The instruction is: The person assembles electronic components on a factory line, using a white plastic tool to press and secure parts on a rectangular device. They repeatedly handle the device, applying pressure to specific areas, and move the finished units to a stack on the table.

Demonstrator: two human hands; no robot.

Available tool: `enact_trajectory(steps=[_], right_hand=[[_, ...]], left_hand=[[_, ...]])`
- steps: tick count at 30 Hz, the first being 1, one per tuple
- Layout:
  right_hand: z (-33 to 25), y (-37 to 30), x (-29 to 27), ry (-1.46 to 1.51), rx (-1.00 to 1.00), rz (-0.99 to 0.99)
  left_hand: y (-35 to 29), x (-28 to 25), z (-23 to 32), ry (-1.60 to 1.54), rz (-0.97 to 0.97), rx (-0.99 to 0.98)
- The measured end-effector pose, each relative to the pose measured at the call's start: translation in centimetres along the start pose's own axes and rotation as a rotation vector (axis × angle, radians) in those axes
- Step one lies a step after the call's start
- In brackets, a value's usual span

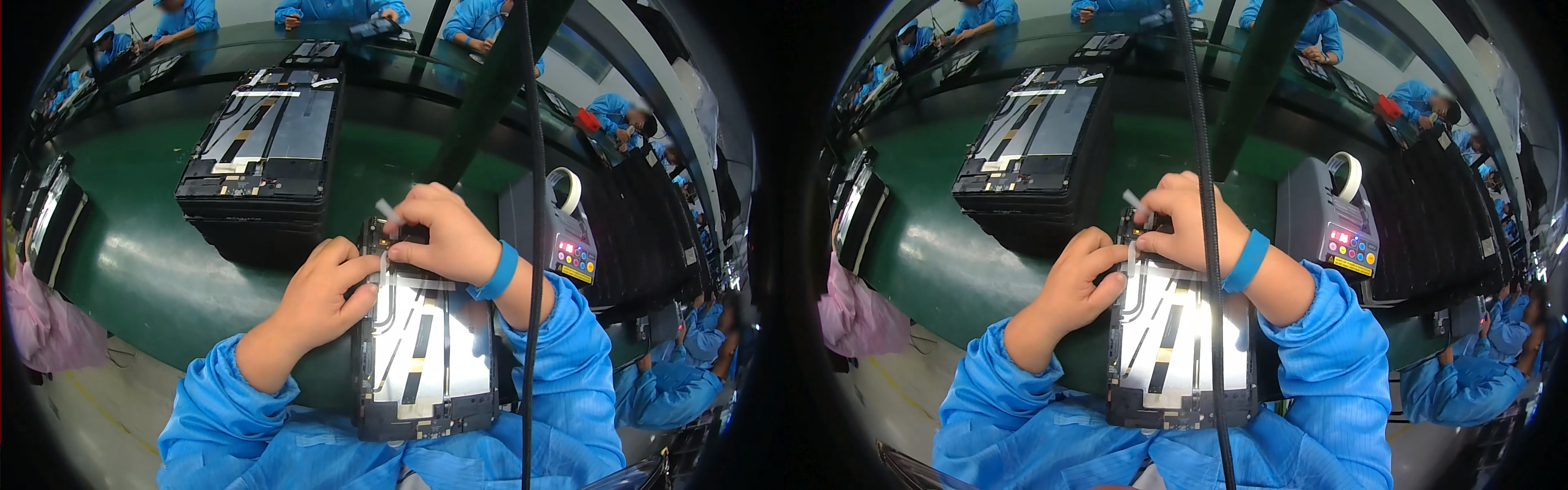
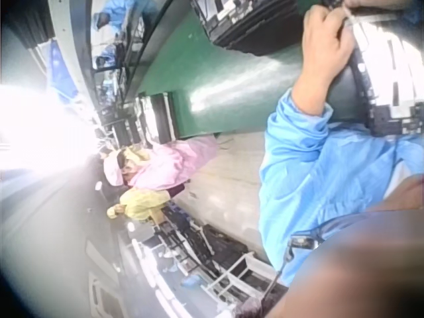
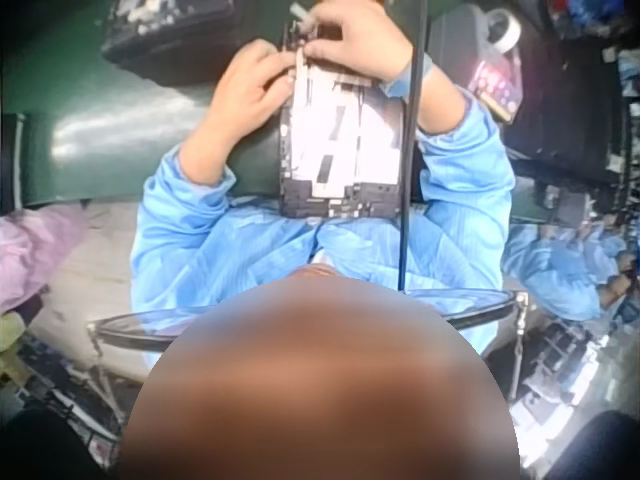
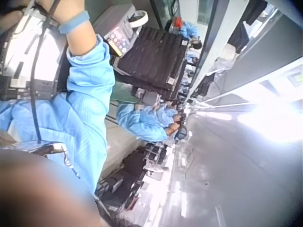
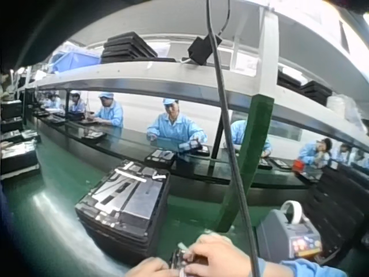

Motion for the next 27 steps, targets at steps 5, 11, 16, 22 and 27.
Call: enact_trajectory(steps=[5,11,16,22,27], right_hand=[[0.8,0.2,0.9,0.336,0.123,-0.305],[2.5,0.2,1.4,0.455,0.466,-0.382],[3.1,1.0,1.8,0.379,0.469,-0.377],[2.7,0.3,1.4,0.561,0.293,-0.396],[2.5,-2.2,1.5,0.795,0.431,-0.433]], left_hand=[[-0.2,-0.1,-0.1,0.023,0.006,0.005],[0.1,0.1,-0.2,-0.063,-0.024,-0.012],[-0.2,0.5,-0.3,-0.09,-0.008,-0.026],[-0.3,0.5,-0.3,-0.079,-0.019,-0.026],[-0.5,0.6,-0.4,-0.057,-0.004,-0.009]])
Point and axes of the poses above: each hand's wrist, its own y-axis towards the middle knuckle, its own x-axis out of the palm, z = x × y, the point moved 6 cm from there along y, towards the middle knuckle, and after that the axes turned 13 degrees about x, right-handed, at the moved point
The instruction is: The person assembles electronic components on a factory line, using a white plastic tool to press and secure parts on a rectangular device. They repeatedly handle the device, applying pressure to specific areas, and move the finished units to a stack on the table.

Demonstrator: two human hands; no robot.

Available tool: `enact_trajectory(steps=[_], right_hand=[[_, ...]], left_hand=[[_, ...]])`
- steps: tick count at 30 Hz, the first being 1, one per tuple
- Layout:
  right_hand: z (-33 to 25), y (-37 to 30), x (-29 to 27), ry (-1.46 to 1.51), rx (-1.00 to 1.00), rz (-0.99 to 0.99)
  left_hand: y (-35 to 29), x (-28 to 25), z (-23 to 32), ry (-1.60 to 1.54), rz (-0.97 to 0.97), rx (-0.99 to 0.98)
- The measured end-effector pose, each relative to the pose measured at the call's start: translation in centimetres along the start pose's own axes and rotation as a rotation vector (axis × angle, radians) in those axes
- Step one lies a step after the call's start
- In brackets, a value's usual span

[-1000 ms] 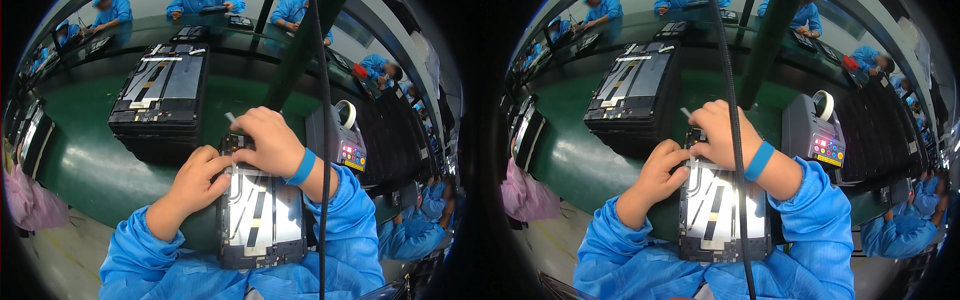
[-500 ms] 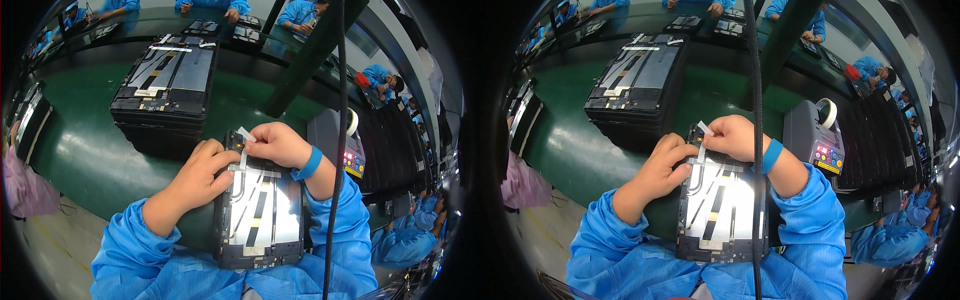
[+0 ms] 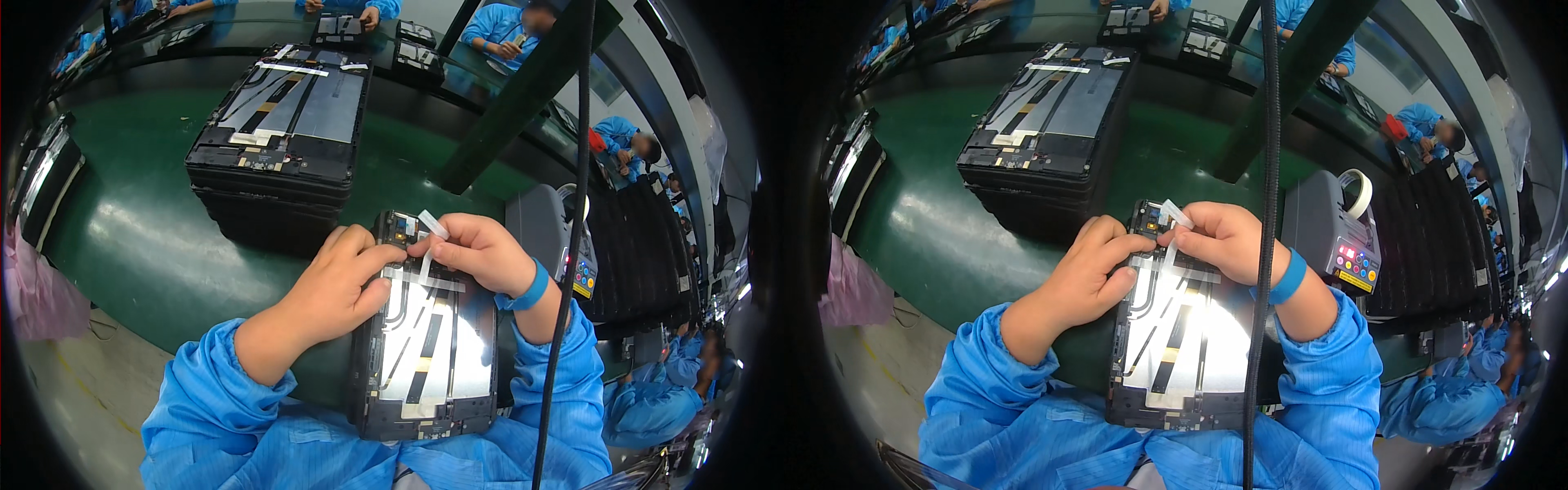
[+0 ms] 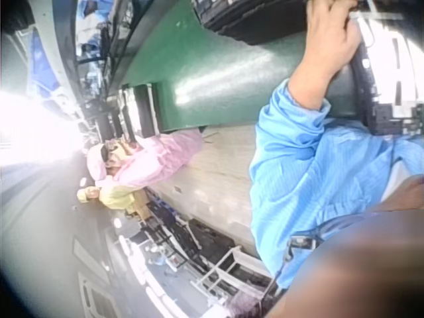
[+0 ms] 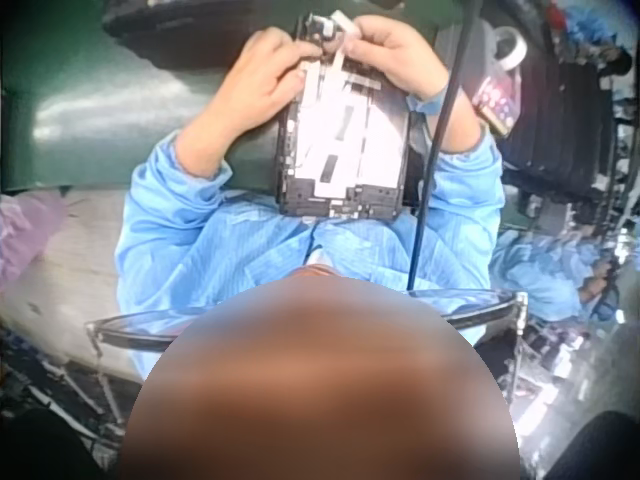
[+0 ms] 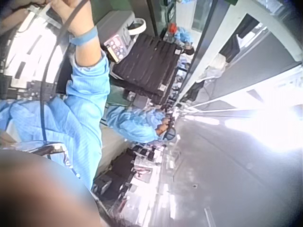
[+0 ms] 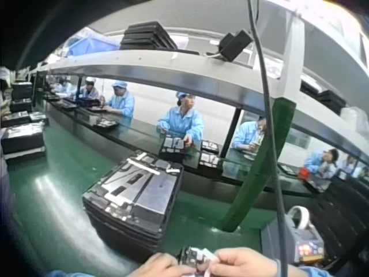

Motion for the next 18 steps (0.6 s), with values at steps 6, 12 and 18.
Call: enact_trajectory(steps=[6,12,18], right_hand=[[-0.4,-0.1,-0.5,-0.088,0.01,0.065],[-1.8,2.2,-0.7,-0.366,0.179,0.159],[-2.3,3.1,-0.6,-0.576,0.213,0.22]], left_hand=[[0.3,0.0,0.2,0.068,-0.042,0.001],[0.1,0.0,0.0,0.049,-0.047,-0.018],[0.0,0.1,0.0,0.038,-0.038,-0.02]])
Point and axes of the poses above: each hand's wrist, its own y-axis towards the middle knuckle, its own x-axis out of the palm, z = x × y, the point moved 6 cm from there along y, towards the middle knuckle, and after that the axes turned 13 degrees about x, right-handed, at the moved point
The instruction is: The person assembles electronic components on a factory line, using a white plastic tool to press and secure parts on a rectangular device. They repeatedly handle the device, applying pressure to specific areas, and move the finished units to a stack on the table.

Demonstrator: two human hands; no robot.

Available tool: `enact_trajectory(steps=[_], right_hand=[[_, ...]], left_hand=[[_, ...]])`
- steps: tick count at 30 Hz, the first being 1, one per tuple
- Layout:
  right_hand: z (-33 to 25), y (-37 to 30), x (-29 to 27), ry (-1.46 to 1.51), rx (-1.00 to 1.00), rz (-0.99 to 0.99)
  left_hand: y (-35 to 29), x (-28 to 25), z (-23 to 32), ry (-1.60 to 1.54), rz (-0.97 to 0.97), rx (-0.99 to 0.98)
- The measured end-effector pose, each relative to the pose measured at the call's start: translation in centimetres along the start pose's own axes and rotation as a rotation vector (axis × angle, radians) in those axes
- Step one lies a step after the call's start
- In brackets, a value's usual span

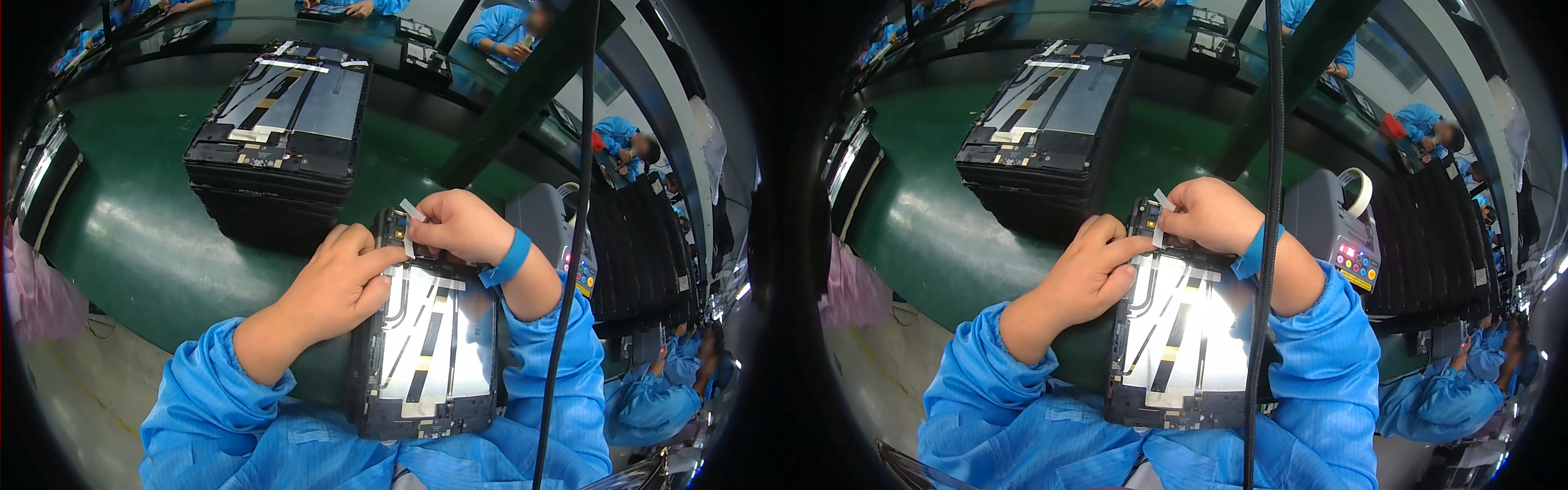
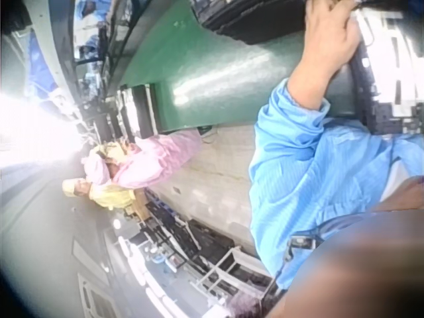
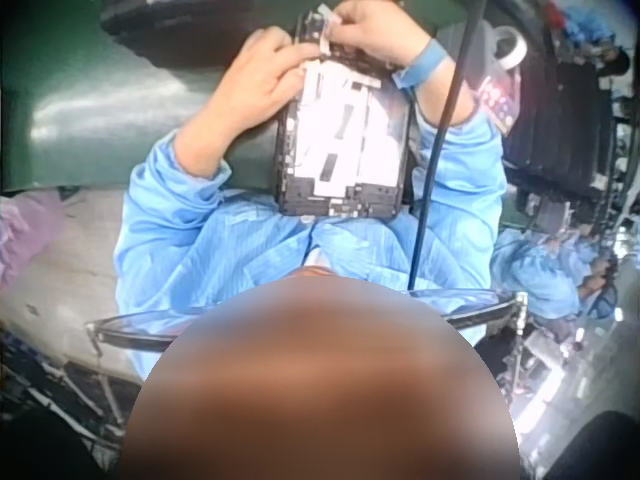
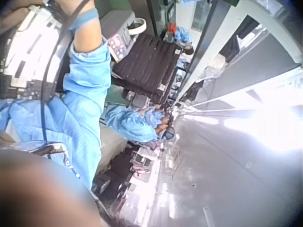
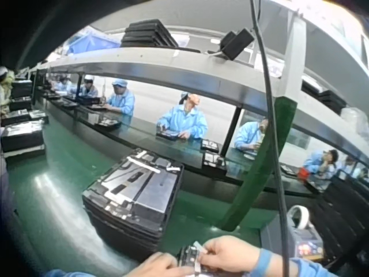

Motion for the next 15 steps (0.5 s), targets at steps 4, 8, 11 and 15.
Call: enact_trajectory(steps=[4,8,11,15], right_hand=[[-0.2,0.2,0.0,-0.095,-0.037,0.042],[0.0,0.7,0.1,-0.163,-0.14,0.147],[-0.5,0.0,-0.2,-0.248,-0.07,0.206],[-0.1,-2.9,-0.4,0.037,-0.237,0.427]], left_hand=[[0.1,-0.2,0.2,0.013,0.008,0.018],[0.2,-0.3,0.3,0.028,0.02,0.034],[0.2,-0.5,0.3,0.066,0.014,0.029],[0.4,-0.7,0.7,0.083,0.013,0.022]])
Point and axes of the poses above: each hand's wrist, its own y-axis towards the middle knuckle, its own x-axis out of the palm, z = x × y, the point moved 6 cm from there along y, towards the middle knuckle, and after that the axes turned 13 degrees about x, right-handed, at the moved point
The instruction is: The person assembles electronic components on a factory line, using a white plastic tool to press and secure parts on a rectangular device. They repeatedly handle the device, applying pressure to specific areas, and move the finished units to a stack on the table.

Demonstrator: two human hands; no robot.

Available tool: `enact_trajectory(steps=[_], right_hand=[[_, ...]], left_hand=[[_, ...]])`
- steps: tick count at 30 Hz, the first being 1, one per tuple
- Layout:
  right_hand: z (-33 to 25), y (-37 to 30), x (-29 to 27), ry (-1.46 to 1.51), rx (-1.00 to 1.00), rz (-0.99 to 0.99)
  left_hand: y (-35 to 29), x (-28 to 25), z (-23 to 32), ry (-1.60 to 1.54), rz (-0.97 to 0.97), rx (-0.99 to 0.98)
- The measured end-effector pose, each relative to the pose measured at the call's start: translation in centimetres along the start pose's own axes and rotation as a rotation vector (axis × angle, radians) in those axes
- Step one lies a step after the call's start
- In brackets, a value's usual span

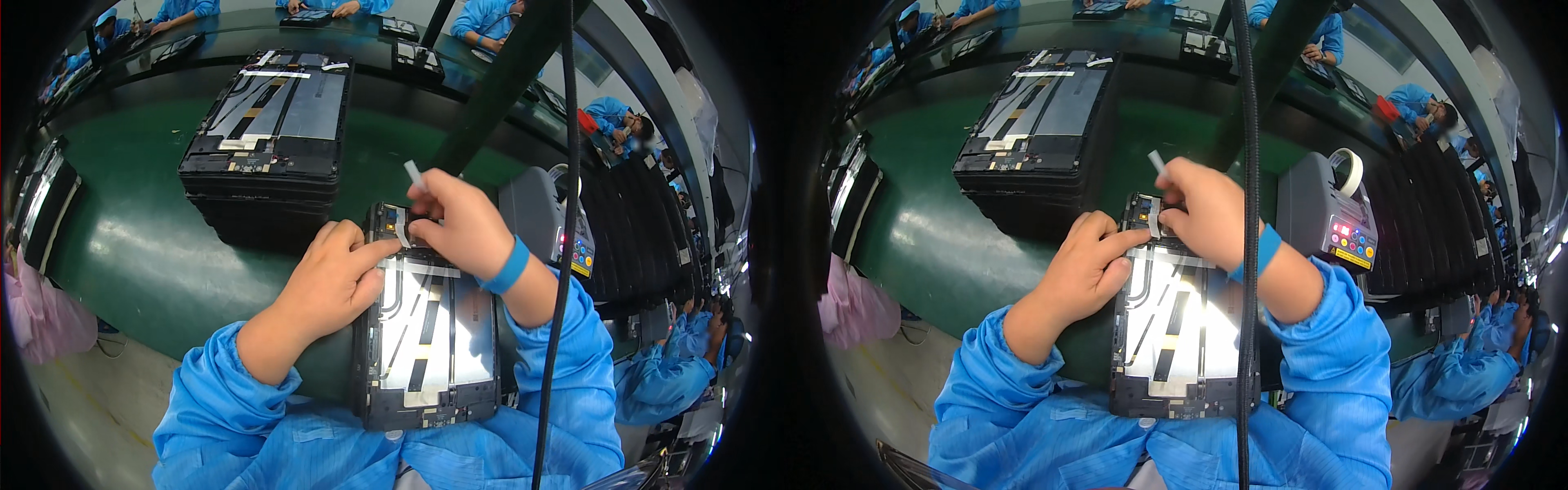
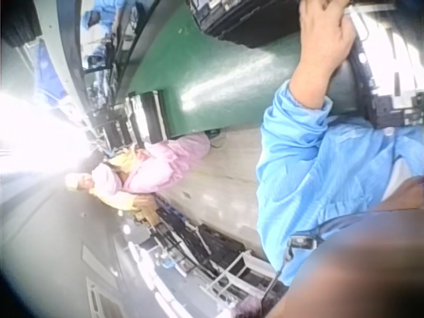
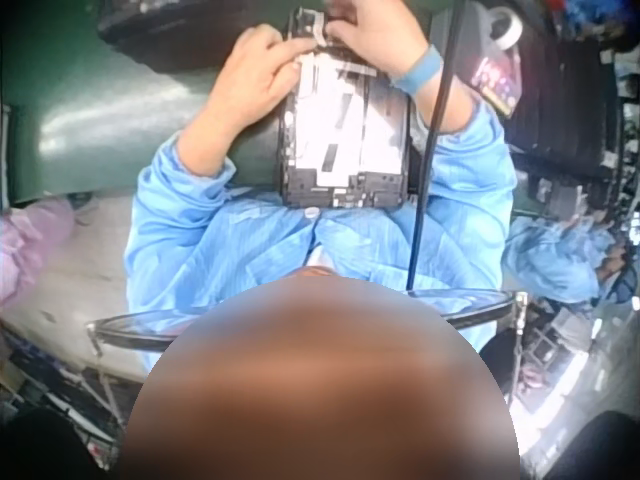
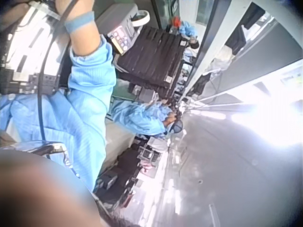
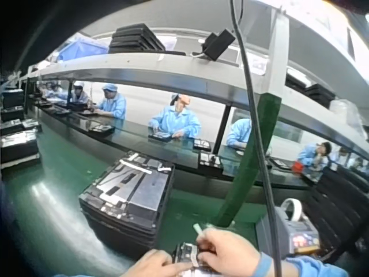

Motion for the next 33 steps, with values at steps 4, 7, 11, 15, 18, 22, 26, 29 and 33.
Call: enact_trajectory(steps=[4,7,11,15,18,22,26,29,33], right_hand=[[0.1,-2.7,1.2,-0.025,-0.13,-0.18],[0.3,-4.3,1.8,-0.136,-0.166,-0.258],[-1.2,-6.9,2.1,-0.3,-0.337,-0.134],[-2.1,-7.9,1.6,-0.368,-0.395,-0.122],[-3.9,-11.9,0.2,-0.288,-0.501,-0.016],[-3.2,-15.2,-1.5,-0.097,-0.369,0.048],[-1.3,-17.3,-3.6,0.096,-0.328,0.208],[-0.1,-18.4,-4.0,0.098,-0.435,0.236],[2.9,-18.7,-4.8,0.117,-0.292,0.328]], left_hand=[[0.0,0.1,0.2,0.024,0.017,0.025],[0.1,0.0,0.5,0.087,0.012,0.082],[0.0,-0.4,1.1,0.152,0.046,0.189],[0.3,-1.8,2.7,0.082,0.158,0.192],[0.0,-2.5,6.9,-0.087,0.163,0.25],[-0.4,-2.1,11.4,-0.099,0.151,0.405],[0.4,-1.3,13.0,-0.126,0.086,0.423],[1.8,0.1,13.9,-0.16,0.004,0.472],[3.9,1.6,13.5,-0.013,-0.082,0.393]])
Point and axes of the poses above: each hand's wrist, its own y-axis towards the middle knuckle, its own x-axis out of the palm, z = x × y, the point moved 6 cm from there along y, towards the middle knuckle, and after that the axes turned 13 degrees about x, right-handed, at the moved point
